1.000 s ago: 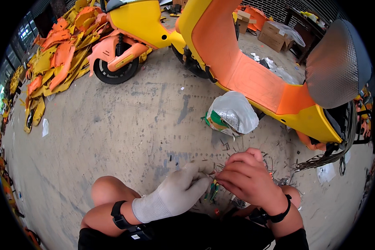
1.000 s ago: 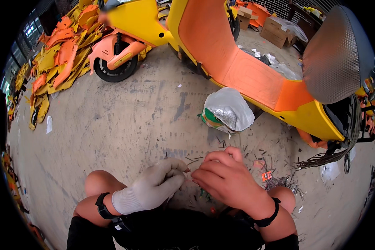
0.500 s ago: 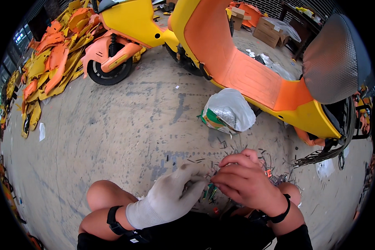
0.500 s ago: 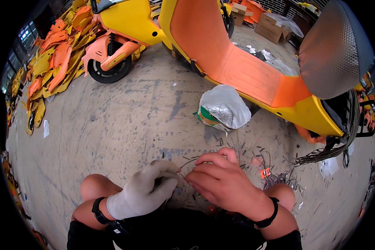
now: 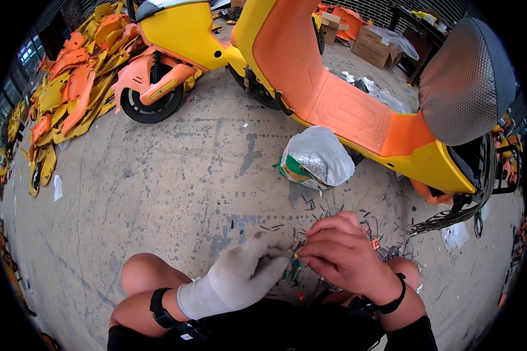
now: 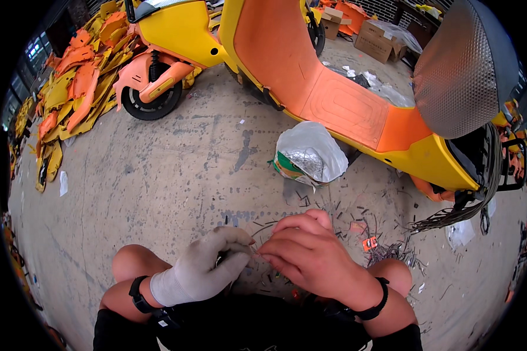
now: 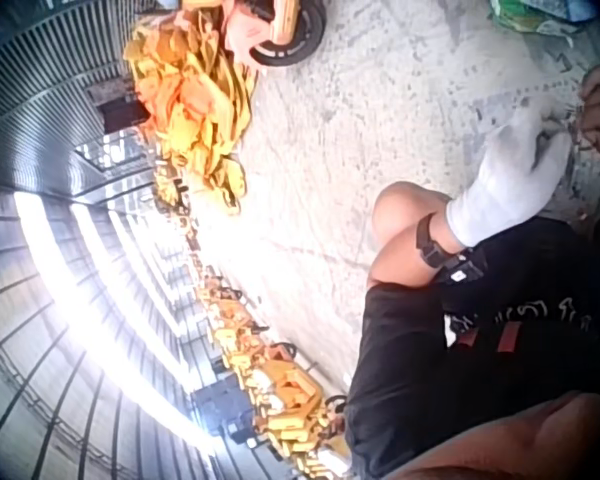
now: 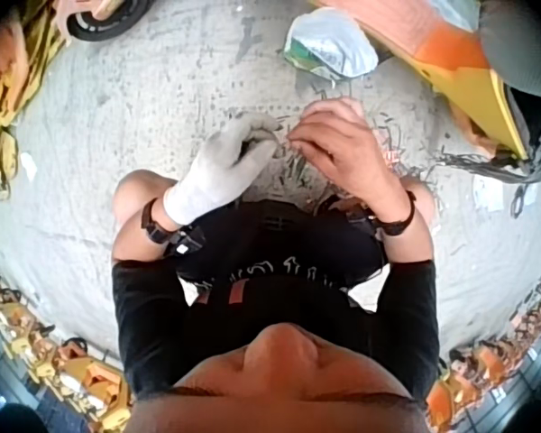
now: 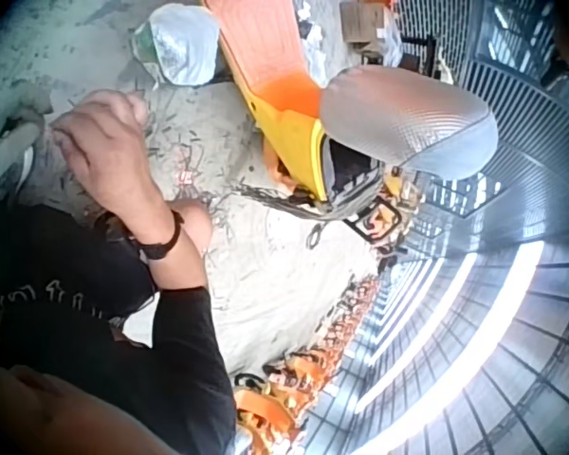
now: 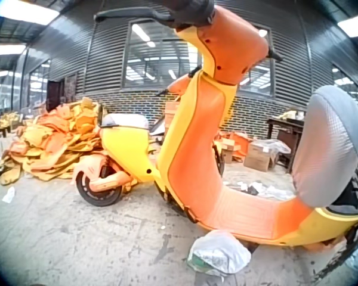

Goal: The person prepares electrical wires for a scooter by stripping insulation and connecting wire ends to a electronic component by hand and using pliers.

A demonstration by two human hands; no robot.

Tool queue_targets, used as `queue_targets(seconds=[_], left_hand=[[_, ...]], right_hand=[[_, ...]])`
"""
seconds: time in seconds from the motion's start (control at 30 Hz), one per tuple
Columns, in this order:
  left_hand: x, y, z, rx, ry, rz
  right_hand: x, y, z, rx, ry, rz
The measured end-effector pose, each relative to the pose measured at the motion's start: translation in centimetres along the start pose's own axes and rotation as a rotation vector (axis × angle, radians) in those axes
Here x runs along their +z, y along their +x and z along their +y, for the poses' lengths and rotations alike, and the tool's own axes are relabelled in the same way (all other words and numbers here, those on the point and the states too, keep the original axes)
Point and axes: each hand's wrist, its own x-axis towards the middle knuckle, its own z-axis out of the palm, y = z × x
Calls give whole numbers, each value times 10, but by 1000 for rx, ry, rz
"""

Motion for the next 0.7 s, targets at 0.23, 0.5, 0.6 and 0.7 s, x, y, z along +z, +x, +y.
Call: queue_targets(seconds=[0.23,0.5,0.6,0.7], left_hand=[[-4,0,4,-63,84,-107],[4,-4,-15,126,248,-126],[3,-5,-10,80,246,-143],[2,-7,-8,68,217,-143]], right_hand=[[2,-3,-1,-68,-96,-53],[13,-5,-5,-127,-130,-46],[16,-4,-10,-128,-141,-29],[17,-4,-12,-127,-136,-14]])
